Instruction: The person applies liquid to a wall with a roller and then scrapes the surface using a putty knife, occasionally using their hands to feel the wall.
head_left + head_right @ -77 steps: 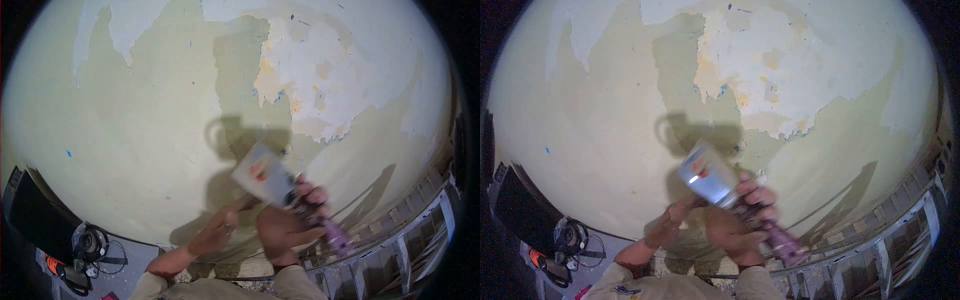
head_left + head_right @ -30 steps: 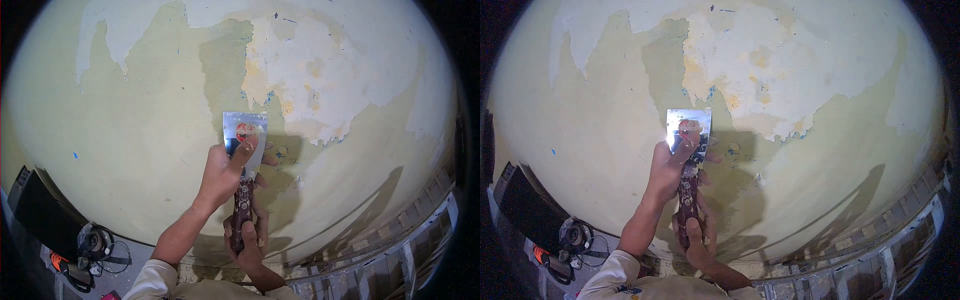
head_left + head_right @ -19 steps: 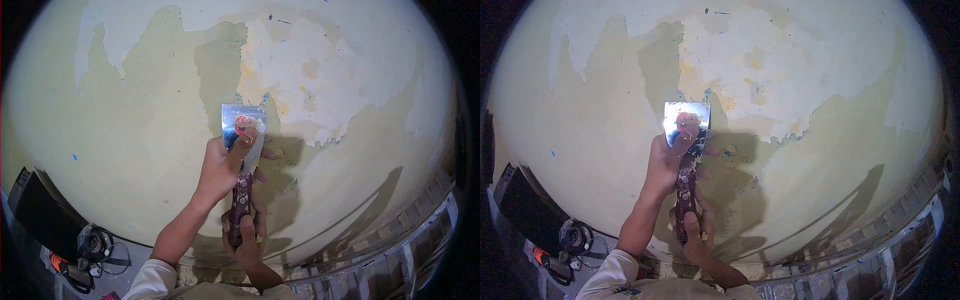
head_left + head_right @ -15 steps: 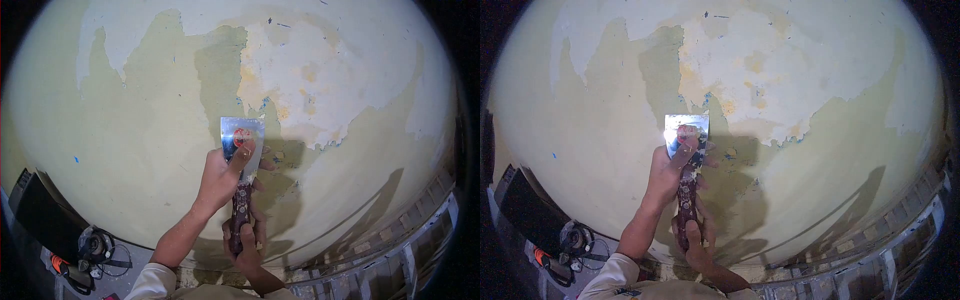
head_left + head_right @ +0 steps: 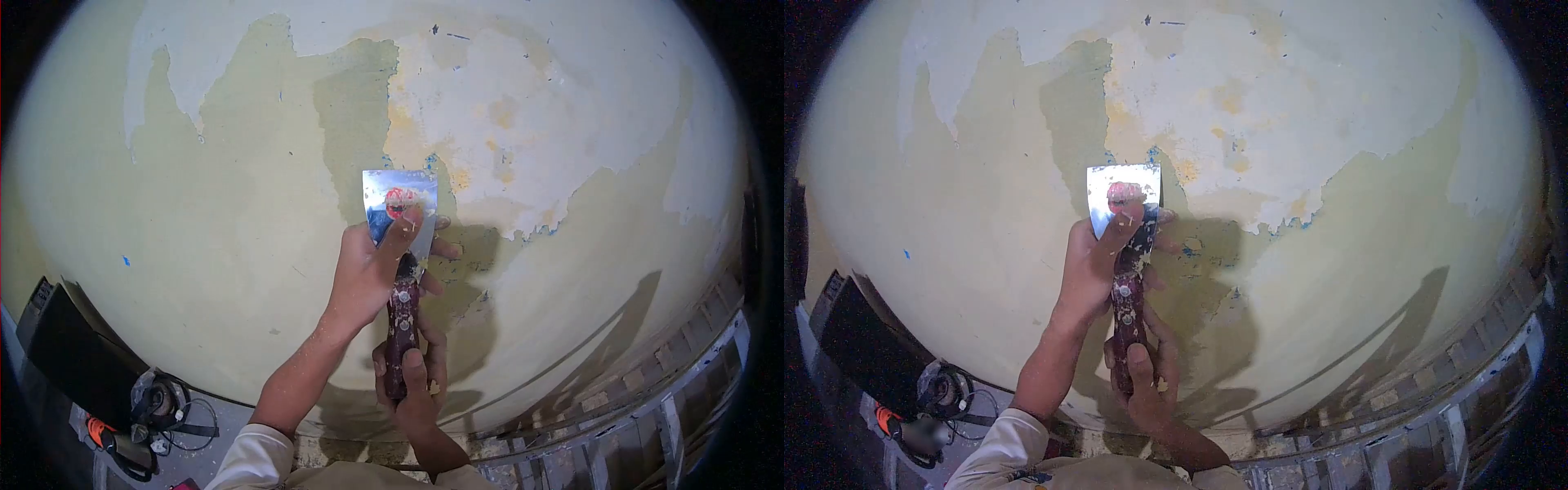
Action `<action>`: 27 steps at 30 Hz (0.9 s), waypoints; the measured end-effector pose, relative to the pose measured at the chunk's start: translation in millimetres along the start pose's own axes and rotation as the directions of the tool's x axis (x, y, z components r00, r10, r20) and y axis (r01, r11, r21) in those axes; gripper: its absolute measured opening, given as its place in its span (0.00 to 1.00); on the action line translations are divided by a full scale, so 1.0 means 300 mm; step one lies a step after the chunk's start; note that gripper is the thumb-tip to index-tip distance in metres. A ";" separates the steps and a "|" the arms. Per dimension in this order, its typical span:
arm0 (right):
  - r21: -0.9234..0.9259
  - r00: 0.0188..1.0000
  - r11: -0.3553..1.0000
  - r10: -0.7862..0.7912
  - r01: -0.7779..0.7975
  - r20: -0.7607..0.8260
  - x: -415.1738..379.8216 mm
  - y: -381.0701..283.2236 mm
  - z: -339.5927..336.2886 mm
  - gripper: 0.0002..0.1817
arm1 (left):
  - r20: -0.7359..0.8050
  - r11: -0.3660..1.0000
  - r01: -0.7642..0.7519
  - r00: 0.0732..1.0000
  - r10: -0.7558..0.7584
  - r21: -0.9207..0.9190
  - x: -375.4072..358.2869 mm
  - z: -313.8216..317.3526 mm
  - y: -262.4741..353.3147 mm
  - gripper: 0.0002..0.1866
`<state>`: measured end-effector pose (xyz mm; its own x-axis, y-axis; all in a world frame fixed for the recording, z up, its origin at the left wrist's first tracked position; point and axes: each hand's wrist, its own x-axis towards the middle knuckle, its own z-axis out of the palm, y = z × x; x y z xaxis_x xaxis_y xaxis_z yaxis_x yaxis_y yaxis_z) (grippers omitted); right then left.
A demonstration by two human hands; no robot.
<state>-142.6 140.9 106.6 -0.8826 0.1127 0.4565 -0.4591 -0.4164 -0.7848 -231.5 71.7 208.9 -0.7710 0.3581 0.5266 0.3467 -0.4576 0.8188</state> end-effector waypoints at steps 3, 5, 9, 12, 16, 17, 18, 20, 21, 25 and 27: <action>-0.121 0.992 0.988 -0.103 0.094 -0.070 0.052 -0.055 0.009 0.27 | 0.039 1.000 -0.031 0.999 0.031 -0.006 0.053 0.014 0.024 0.32; -0.381 0.967 0.912 -0.217 0.152 -0.133 0.077 -0.125 -0.027 0.24 | 0.063 0.991 0.044 0.997 -0.036 -0.128 0.062 0.033 0.020 0.29; -0.650 0.893 0.738 -0.402 0.183 -0.204 0.022 -0.267 -0.184 0.20 | 0.180 0.897 0.222 0.970 -0.163 -0.383 0.017 0.105 -0.104 0.27; -0.775 0.883 0.593 -0.459 0.219 -0.102 0.015 -0.367 -0.208 0.13 | 0.200 0.890 0.232 0.966 -0.163 -0.393 0.002 0.144 -0.146 0.27; -0.787 0.877 0.578 -0.470 0.218 -0.103 0.043 -0.413 -0.143 0.13 | 0.193 0.845 0.161 0.979 -0.070 -0.510 0.013 0.148 -0.131 0.24; -0.809 0.870 0.538 -0.488 0.238 -0.069 0.043 -0.434 -0.159 0.12 | 0.205 0.848 0.168 0.976 -0.072 -0.503 0.010 0.166 -0.132 0.24; -0.805 0.863 0.543 -0.499 0.240 -0.079 0.044 -0.450 -0.160 0.12 | 0.157 0.808 0.139 0.986 -0.059 -0.572 0.003 0.196 -0.138 0.24; -0.827 0.897 0.528 -0.437 0.192 -0.071 0.058 -0.505 -0.145 0.12 | 0.113 0.754 0.103 0.993 -0.038 -0.649 0.020 0.212 -0.133 0.23; -0.817 0.892 0.540 -0.446 0.200 -0.076 0.066 -0.509 -0.116 0.12 | 0.110 0.725 0.076 0.994 0.000 -0.684 0.028 0.210 -0.129 0.24; -0.870 0.914 0.471 -0.400 0.144 -0.066 0.080 -0.577 -0.068 0.11 | 0.038 0.656 0.000 0.998 0.044 -0.754 0.032 0.239 -0.120 0.26; -0.880 0.921 0.436 -0.390 0.187 0.002 0.136 -0.563 -0.040 0.11 | 0.025 0.636 -0.030 0.997 0.078 -0.771 0.045 0.179 -0.106 0.24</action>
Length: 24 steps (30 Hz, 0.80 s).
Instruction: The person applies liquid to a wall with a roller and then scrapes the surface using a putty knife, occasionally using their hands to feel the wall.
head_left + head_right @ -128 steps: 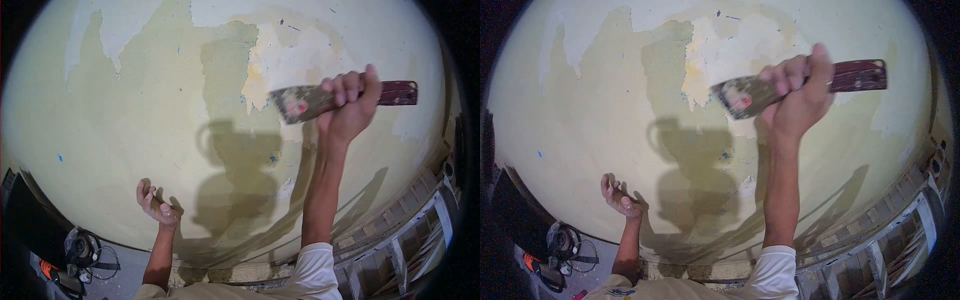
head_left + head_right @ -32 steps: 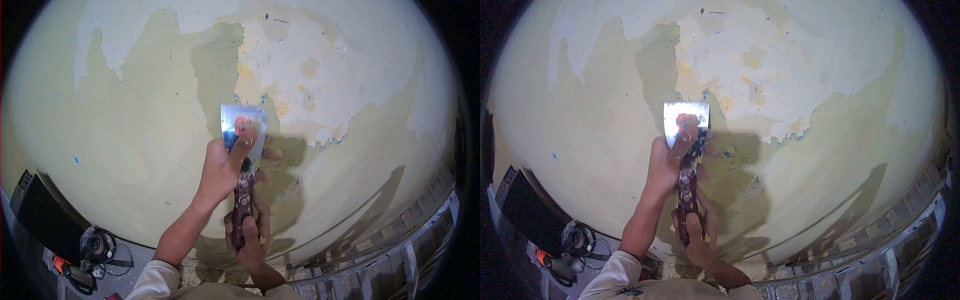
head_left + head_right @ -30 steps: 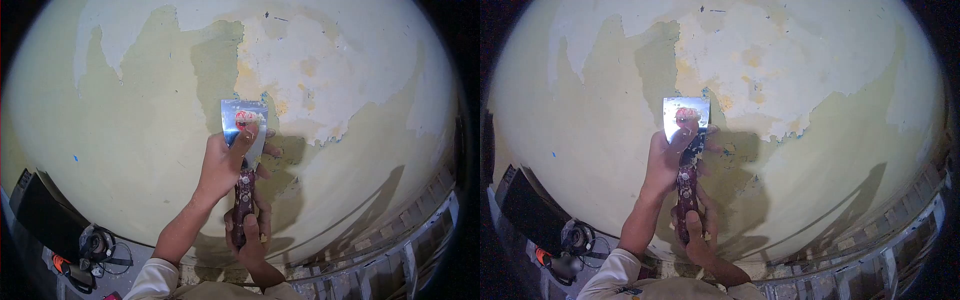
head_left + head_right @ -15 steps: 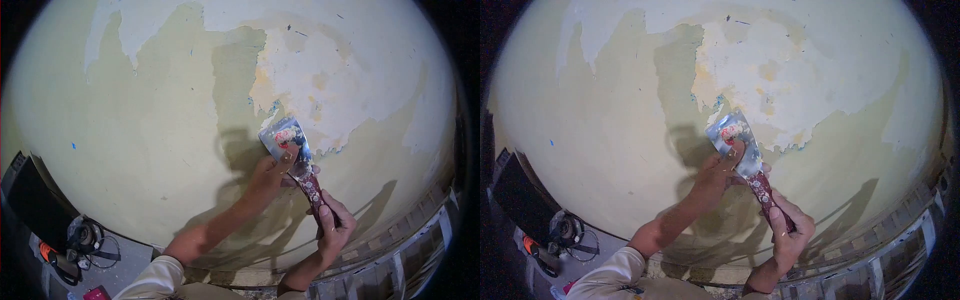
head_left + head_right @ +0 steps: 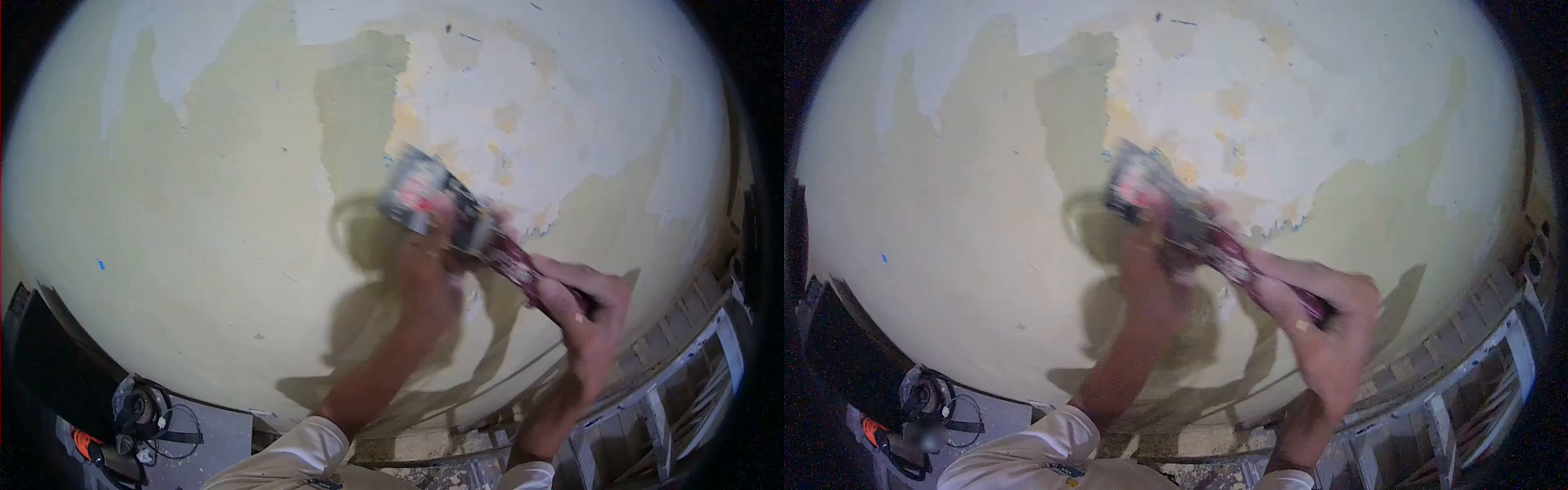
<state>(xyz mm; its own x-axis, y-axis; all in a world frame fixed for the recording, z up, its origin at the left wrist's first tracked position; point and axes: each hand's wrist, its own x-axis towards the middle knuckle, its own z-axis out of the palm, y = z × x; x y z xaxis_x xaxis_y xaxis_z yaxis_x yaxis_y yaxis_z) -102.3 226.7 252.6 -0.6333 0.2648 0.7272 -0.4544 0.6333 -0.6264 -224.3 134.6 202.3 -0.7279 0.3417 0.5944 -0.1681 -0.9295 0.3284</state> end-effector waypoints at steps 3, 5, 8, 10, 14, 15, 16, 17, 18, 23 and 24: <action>-0.109 0.984 0.979 -0.177 0.175 -0.008 -0.026 -0.044 0.000 0.10 | 0.024 0.996 -0.025 0.999 0.023 0.088 0.002 0.002 -0.025 0.22; -0.007 0.996 0.999 -0.049 0.048 -0.069 -0.026 -0.033 -0.044 0.10 | -0.005 0.992 0.127 0.992 -0.127 -0.011 0.000 0.038 -0.069 0.22; -0.026 0.994 1.000 -0.013 0.010 -0.111 -0.051 -0.004 -0.037 0.10 | 0.056 0.996 0.071 0.996 -0.068 -0.052 0.001 0.024 -0.078 0.21; -0.039 0.995 0.999 0.023 -0.027 -0.100 -0.050 0.016 -0.052 0.10 | 0.031 0.997 0.040 0.999 -0.038 -0.067 -0.011 0.026 -0.102 0.21; 0.002 0.997 1.000 0.002 -0.002 -0.080 -0.046 0.006 -0.026 0.09 | -0.036 0.999 -0.011 0.999 0.010 -0.032 0.002 0.038 -0.087 0.24; -0.002 0.997 1.000 0.017 -0.017 -0.079 -0.053 0.011 -0.038 0.09 | -0.073 0.998 -0.040 0.997 0.036 -0.051 -0.009 0.038 -0.085 0.24; -0.022 0.997 0.999 0.039 -0.041 -0.073 -0.058 0.016 -0.046 0.09 | -0.077 0.998 -0.060 0.995 0.059 -0.010 -0.010 0.028 -0.093 0.25; -0.033 0.995 0.997 0.063 -0.065 -0.075 -0.062 0.018 -0.042 0.10 | -0.074 0.999 -0.044 0.996 0.044 0.004 -0.011 0.016 -0.092 0.25; -0.027 0.995 0.998 0.060 -0.062 -0.082 -0.051 0.018 -0.029 0.10 | -0.067 0.998 -0.065 0.996 0.065 0.003 -0.004 0.008 -0.090 0.24; -0.027 0.998 0.999 -0.019 0.017 -0.067 -0.056 -0.021 -0.021 0.10 | -0.139 0.995 -0.089 0.987 0.083 -0.036 -0.010 0.042 -0.041 0.24; -0.009 0.997 0.999 0.044 -0.044 -0.059 -0.046 -0.016 -0.043 0.10 | -0.082 0.999 -0.040 0.996 0.040 -0.002 -0.005 0.027 -0.064 0.23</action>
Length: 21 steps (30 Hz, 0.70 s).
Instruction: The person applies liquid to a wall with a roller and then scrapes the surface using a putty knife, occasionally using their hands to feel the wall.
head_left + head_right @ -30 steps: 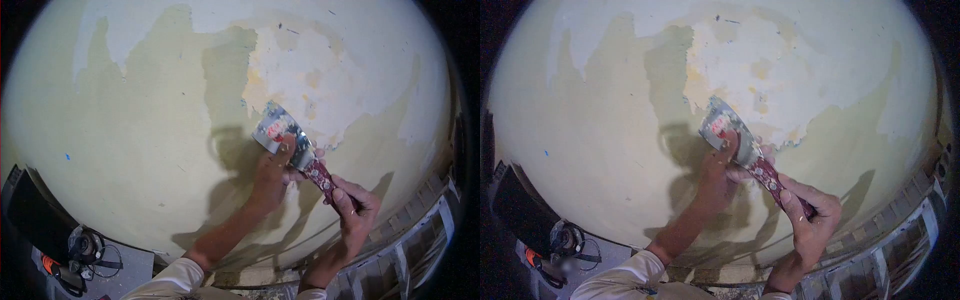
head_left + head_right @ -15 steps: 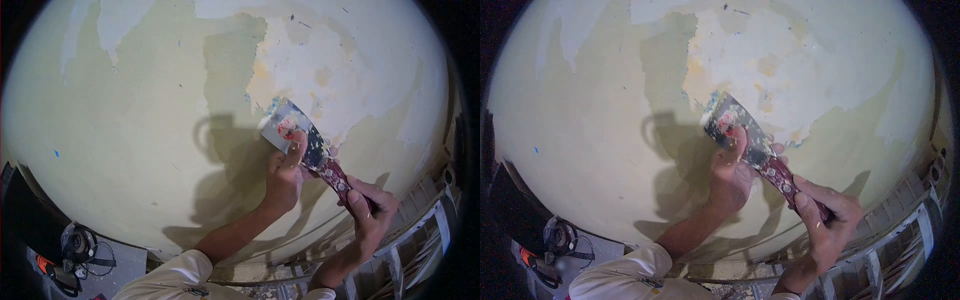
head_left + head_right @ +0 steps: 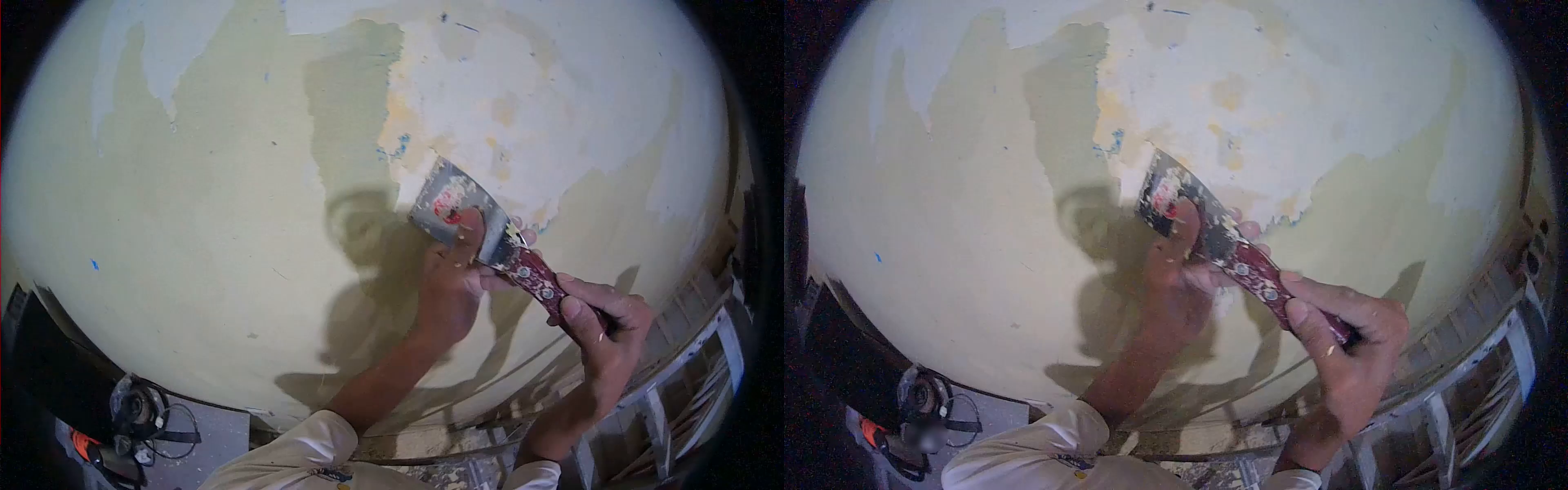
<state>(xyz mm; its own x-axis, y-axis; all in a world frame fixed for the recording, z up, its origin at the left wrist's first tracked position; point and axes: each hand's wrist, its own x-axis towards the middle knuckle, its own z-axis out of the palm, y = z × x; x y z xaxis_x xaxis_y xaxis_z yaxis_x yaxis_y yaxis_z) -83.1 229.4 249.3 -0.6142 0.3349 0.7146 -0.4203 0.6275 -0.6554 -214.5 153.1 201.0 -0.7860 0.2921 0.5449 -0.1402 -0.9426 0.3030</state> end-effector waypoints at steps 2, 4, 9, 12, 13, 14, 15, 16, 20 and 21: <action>-0.010 1.000 1.000 -0.022 0.023 0.015 0.019 0.016 0.032 0.10 | 0.031 0.998 0.070 0.997 -0.070 -0.002 0.011 -0.038 0.010 0.21; -0.061 0.999 0.997 -0.040 0.042 0.025 0.000 0.019 0.037 0.09 | 0.032 0.998 0.063 0.998 -0.063 0.003 0.009 -0.035 0.010 0.22; 0.009 0.999 0.999 -0.046 0.046 0.025 0.019 0.015 0.035 0.09 | 0.048 1.000 -0.010 0.999 0.010 -0.005 0.009 -0.029 0.049 0.24; -0.008 0.995 0.996 -0.088 0.088 0.055 0.019 0.020 0.018 0.10 | 0.077 0.999 0.024 0.997 -0.028 0.046 -0.001 -0.017 0.043 0.23; -0.014 0.992 0.994 -0.103 0.104 0.069 0.040 0.015 0.027 0.10 | 0.075 0.999 0.021 0.997 -0.024 0.041 0.001 -0.007 0.037 0.23; 0.013 0.991 0.995 -0.104 0.103 0.079 0.058 0.010 0.039 0.10 | 0.065 0.999 0.018 0.998 -0.020 0.034 0.004 -0.012 0.045 0.23; 0.045 0.993 0.995 -0.090 0.086 0.080 0.056 0.008 0.049 0.10 | 0.093 1.000 -0.010 0.996 0.011 -0.009 0.009 -0.021 0.053 0.23; -0.049 0.993 0.994 -0.090 0.094 0.075 0.044 -0.029 0.051 0.10 | 0.131 0.998 -0.046 0.990 0.053 -0.050 0.018 -0.025 0.061 0.22; -0.022 0.991 0.991 -0.132 0.132 0.004 0.077 -0.062 0.052 0.09 | 0.126 0.984 -0.047 0.990 0.069 -0.174 0.039 -0.009 0.037 0.20; -0.030 0.993 0.993 -0.115 0.115 0.014 0.063 -0.063 0.049 0.09 | 0.107 0.983 -0.041 0.992 0.061 -0.179 0.023 -0.023 0.031 0.20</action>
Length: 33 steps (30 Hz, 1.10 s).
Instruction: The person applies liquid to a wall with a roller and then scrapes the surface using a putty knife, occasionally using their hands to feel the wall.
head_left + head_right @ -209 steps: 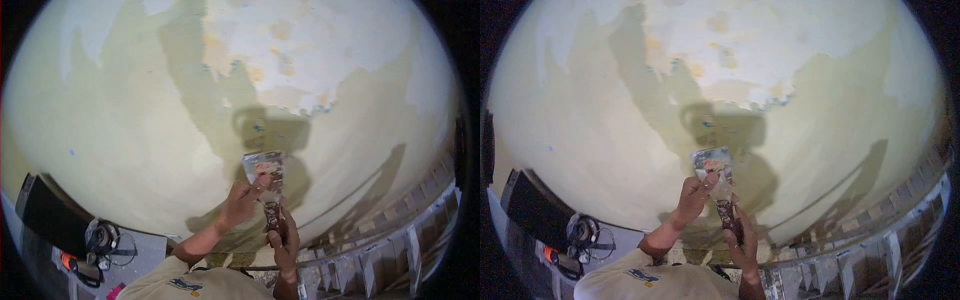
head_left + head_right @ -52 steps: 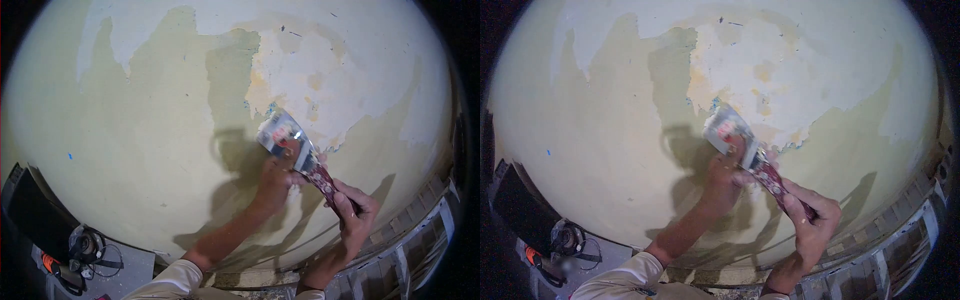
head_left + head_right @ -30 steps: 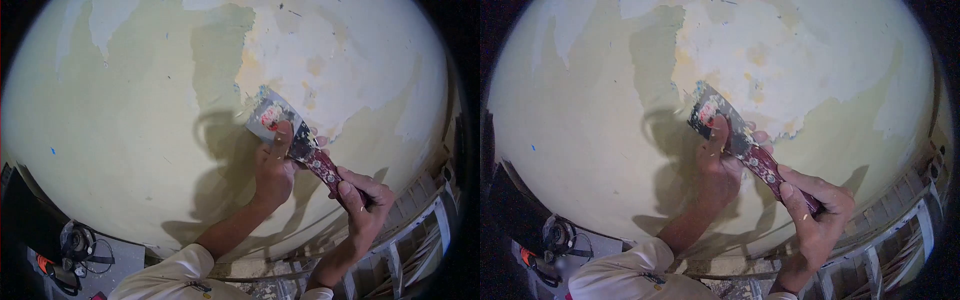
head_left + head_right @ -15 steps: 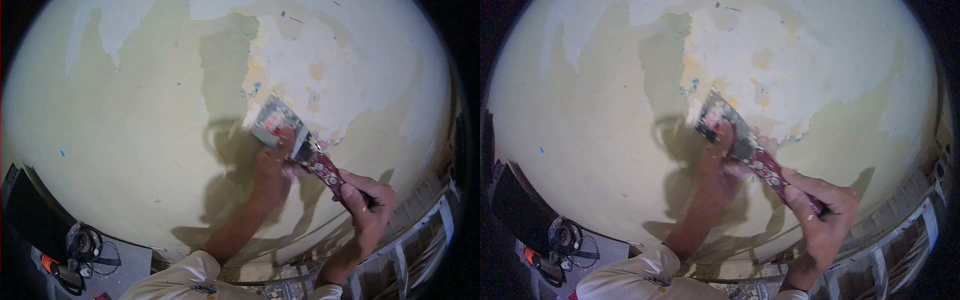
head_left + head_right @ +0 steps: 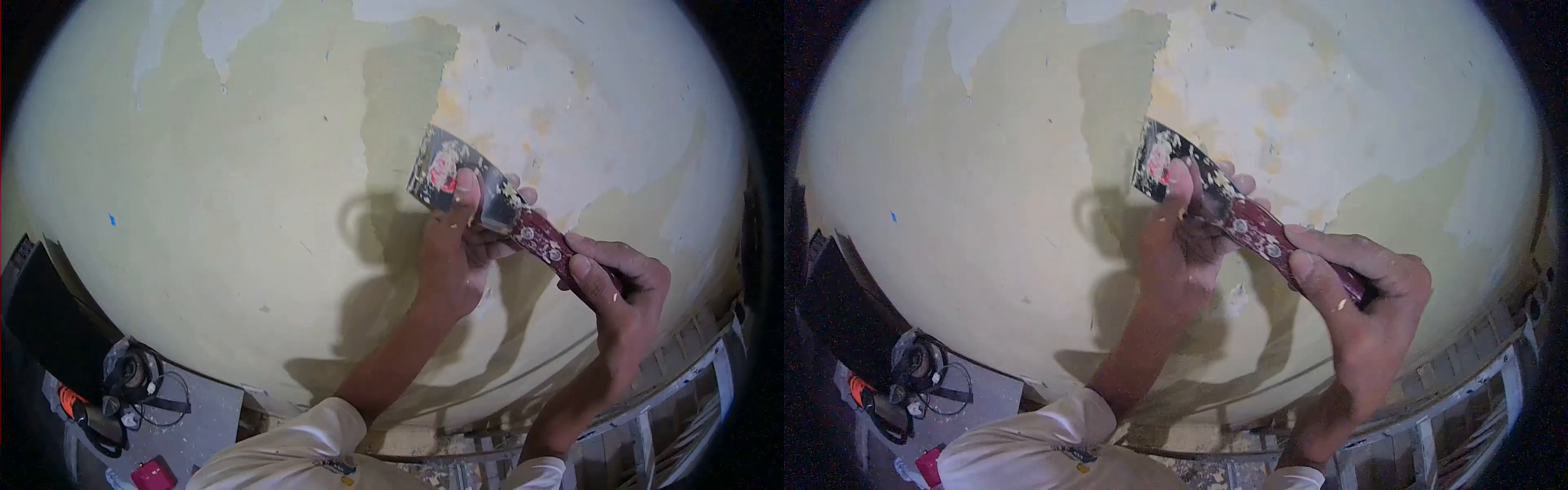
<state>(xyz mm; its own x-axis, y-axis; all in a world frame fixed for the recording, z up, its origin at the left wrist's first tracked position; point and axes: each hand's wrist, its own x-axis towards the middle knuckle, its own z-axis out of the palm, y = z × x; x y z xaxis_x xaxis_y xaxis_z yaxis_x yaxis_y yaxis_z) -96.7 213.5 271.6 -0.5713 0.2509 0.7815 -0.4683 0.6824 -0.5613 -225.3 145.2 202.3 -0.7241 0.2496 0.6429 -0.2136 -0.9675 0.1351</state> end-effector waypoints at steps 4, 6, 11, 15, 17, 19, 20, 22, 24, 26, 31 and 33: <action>-0.042 0.996 0.999 -0.002 0.006 0.093 0.008 -0.027 -0.003 0.09 | 0.019 0.998 0.028 0.999 -0.027 -0.056 0.005 0.022 0.020 0.18; 0.047 0.998 0.998 0.029 -0.031 0.052 0.012 -0.027 0.016 0.09 | 0.046 0.993 0.010 0.999 -0.005 -0.115 0.003 0.015 0.026 0.17; 0.063 0.998 0.997 0.031 -0.035 0.063 0.008 -0.012 0.016 0.09 | -0.130 0.998 -0.047 0.991 0.042 -0.042 -0.012 0.041 0.013 0.23; -0.004 0.994 1.000 0.030 -0.030 0.109 -0.006 -0.014 0.000 0.08 | -0.080 0.990 -0.018 0.996 0.030 0.140 0.008 0.025 0.028 0.22; 0.057 0.995 0.998 0.013 -0.019 0.102 0.006 -0.012 0.013 0.08 | -0.125 0.981 -0.059 0.989 0.083 0.186 0.004 0.029 0.023 0.22; 0.051 0.994 0.998 0.019 -0.024 0.104 -0.012 0.009 -0.017 0.08 | -0.086 0.996 0.025 0.996 -0.017 0.089 -0.008 0.051 0.052 0.20; 0.043 0.994 0.999 0.019 -0.024 0.107 -0.017 0.010 -0.027 0.08 | -0.086 0.996 0.027 0.996 -0.019 0.090 0.001 0.048 0.047 0.20; 0.057 0.989 0.994 0.083 -0.091 0.123 0.005 0.009 -0.009 0.08 | -0.090 0.986 -0.113 0.988 0.124 0.121 0.034 0.039 0.017 0.19; 0.126 0.989 0.992 -0.037 0.019 0.141 0.001 0.036 0.091 0.08 | -0.007 0.980 -0.162 0.986 0.164 0.112 0.030 0.048 0.084 0.19; 0.065 0.975 0.984 -0.173 0.165 0.139 0.004 0.034 0.056 0.08 | 0.047 0.983 -0.017 0.999 0.008 0.181 0.027 0.035 0.116 0.20; 0.162 0.998 0.987 -0.022 0.014 0.050 0.000 0.039 0.007 0.09 | -0.007 0.972 0.122 0.992 -0.123 0.201 0.036 0.086 0.066 0.21; 0.216 0.999 0.976 0.012 -0.023 0.052 0.015 0.041 0.015 0.09 | -0.020 0.973 0.102 0.995 -0.100 0.208 0.044 0.096 0.090 0.21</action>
<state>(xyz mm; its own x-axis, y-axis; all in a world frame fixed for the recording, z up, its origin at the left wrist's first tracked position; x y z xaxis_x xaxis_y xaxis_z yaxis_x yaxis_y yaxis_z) -108.1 220.1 267.0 -0.6109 0.2234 0.7596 -0.5898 0.5116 -0.6248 -221.6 121.3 236.1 -0.7119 0.3458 0.6112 -0.1451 -0.9240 0.3537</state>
